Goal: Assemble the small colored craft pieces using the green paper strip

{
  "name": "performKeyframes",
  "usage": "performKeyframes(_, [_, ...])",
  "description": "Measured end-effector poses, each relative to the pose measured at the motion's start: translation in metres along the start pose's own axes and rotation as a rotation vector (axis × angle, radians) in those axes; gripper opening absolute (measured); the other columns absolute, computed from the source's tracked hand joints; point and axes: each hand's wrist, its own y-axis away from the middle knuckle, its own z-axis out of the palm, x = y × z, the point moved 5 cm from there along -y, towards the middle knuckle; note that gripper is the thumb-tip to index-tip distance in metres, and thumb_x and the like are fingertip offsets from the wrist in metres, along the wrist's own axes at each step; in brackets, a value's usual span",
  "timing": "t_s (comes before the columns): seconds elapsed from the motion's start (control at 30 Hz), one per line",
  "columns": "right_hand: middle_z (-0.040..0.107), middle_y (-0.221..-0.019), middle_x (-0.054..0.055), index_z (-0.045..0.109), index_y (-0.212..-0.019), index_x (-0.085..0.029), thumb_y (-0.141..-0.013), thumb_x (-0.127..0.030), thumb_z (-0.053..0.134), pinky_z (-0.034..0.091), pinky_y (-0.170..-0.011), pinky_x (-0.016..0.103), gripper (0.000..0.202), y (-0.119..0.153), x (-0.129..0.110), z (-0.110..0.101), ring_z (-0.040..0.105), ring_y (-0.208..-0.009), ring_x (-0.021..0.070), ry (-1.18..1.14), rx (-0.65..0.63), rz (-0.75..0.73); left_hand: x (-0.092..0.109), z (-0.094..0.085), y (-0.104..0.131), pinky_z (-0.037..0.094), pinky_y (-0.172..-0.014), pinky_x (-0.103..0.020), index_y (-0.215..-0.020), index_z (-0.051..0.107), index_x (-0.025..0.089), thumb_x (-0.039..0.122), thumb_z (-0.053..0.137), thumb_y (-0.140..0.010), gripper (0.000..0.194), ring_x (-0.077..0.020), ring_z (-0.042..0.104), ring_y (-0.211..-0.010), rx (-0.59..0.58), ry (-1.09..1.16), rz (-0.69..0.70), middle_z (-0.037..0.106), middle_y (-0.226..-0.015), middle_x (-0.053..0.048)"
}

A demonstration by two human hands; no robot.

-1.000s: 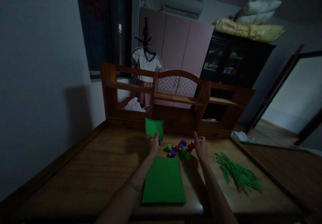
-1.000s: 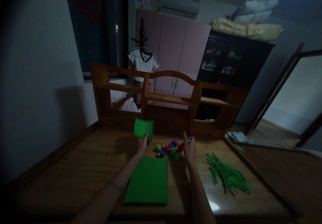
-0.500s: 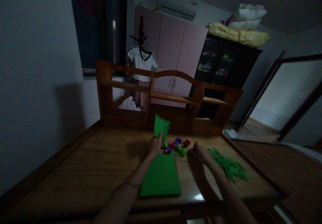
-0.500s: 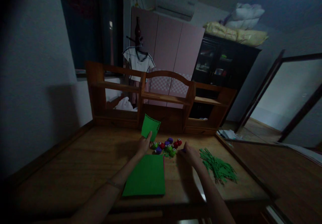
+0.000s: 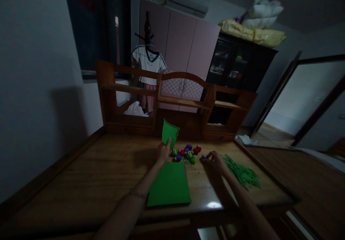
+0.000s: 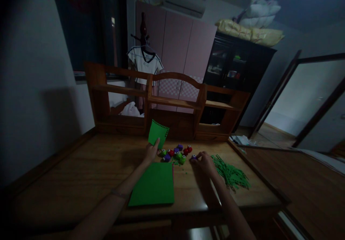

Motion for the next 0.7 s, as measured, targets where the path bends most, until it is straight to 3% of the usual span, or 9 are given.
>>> performKeyframes(0.13, [0.059, -0.085, 0.005, 0.063, -0.082, -0.02, -0.072, -0.05, 0.06, 0.041, -0.063, 0.028, 0.032, 0.005, -0.004, -0.002, 0.055, -0.068, 0.0166, -0.076, -0.008, -0.021, -0.001, -0.001, -0.001, 0.036, -0.051, -0.025, -0.045, 0.05, 0.018, 0.057, 0.038, -0.082, 0.055, -0.0146, 0.051, -0.041, 0.01, -0.005, 0.017, 0.05, -0.041, -0.003])
performKeyframes(0.23, [0.059, -0.085, 0.005, 0.063, -0.081, -0.019, -0.076, -0.053, 0.054, 0.041, -0.063, 0.029, 0.035, 0.002, -0.011, -0.004, 0.053, -0.067, 0.0167, -0.141, 0.062, -0.02, -0.001, -0.002, -0.001, 0.036, -0.05, -0.025, -0.049, 0.053, 0.018, 0.057, 0.039, -0.082, 0.053, -0.0145, 0.052, -0.042, 0.011, 0.013, 0.035, 0.052, -0.043, -0.003])
performKeyframes(0.4, [0.06, -0.083, 0.006, 0.064, -0.081, -0.019, -0.076, -0.052, 0.056, 0.041, -0.066, 0.03, 0.035, -0.023, -0.027, -0.012, 0.052, -0.068, 0.0175, -0.236, 0.175, -0.097, -0.001, 0.0, 0.001, 0.035, -0.049, -0.024, -0.048, 0.051, 0.017, 0.057, 0.036, -0.083, 0.055, -0.0137, 0.051, -0.042, -0.004, -0.043, 0.06, 0.051, -0.042, -0.003])
performKeyframes(0.47, [0.059, -0.086, 0.006, 0.064, -0.084, -0.019, -0.078, -0.051, 0.055, 0.041, -0.068, 0.029, 0.033, -0.036, -0.036, -0.011, 0.053, -0.071, 0.017, -0.183, 0.153, -0.149, 0.002, 0.002, 0.003, 0.035, -0.05, -0.023, -0.047, 0.05, 0.017, 0.057, 0.034, -0.084, 0.056, -0.0136, 0.052, -0.042, -0.024, -0.079, 0.054, 0.051, -0.042, -0.003])
performKeyframes(0.57, [0.058, -0.091, 0.006, 0.063, -0.093, -0.02, -0.08, -0.045, 0.054, 0.042, -0.069, 0.028, 0.029, -0.054, -0.051, 0.0, 0.053, -0.075, 0.0166, -0.089, 0.078, -0.203, 0.013, 0.003, 0.01, 0.036, -0.052, -0.023, -0.052, 0.056, 0.016, 0.056, 0.03, -0.087, 0.059, -0.0144, 0.055, -0.047, -0.064, -0.153, 0.061, 0.055, -0.046, -0.005])
performKeyframes(0.7, [0.056, -0.091, 0.007, 0.064, -0.092, -0.02, -0.08, -0.038, 0.056, 0.041, -0.076, 0.029, 0.023, -0.067, -0.068, 0.026, 0.052, -0.088, 0.0198, 0.081, 0.019, -0.225, 0.043, 0.001, 0.024, 0.039, -0.062, -0.023, -0.081, 0.067, 0.017, 0.052, 0.028, -0.09, 0.053, -0.0171, 0.062, -0.074, -0.109, -0.294, 0.219, 0.068, -0.078, -0.009])
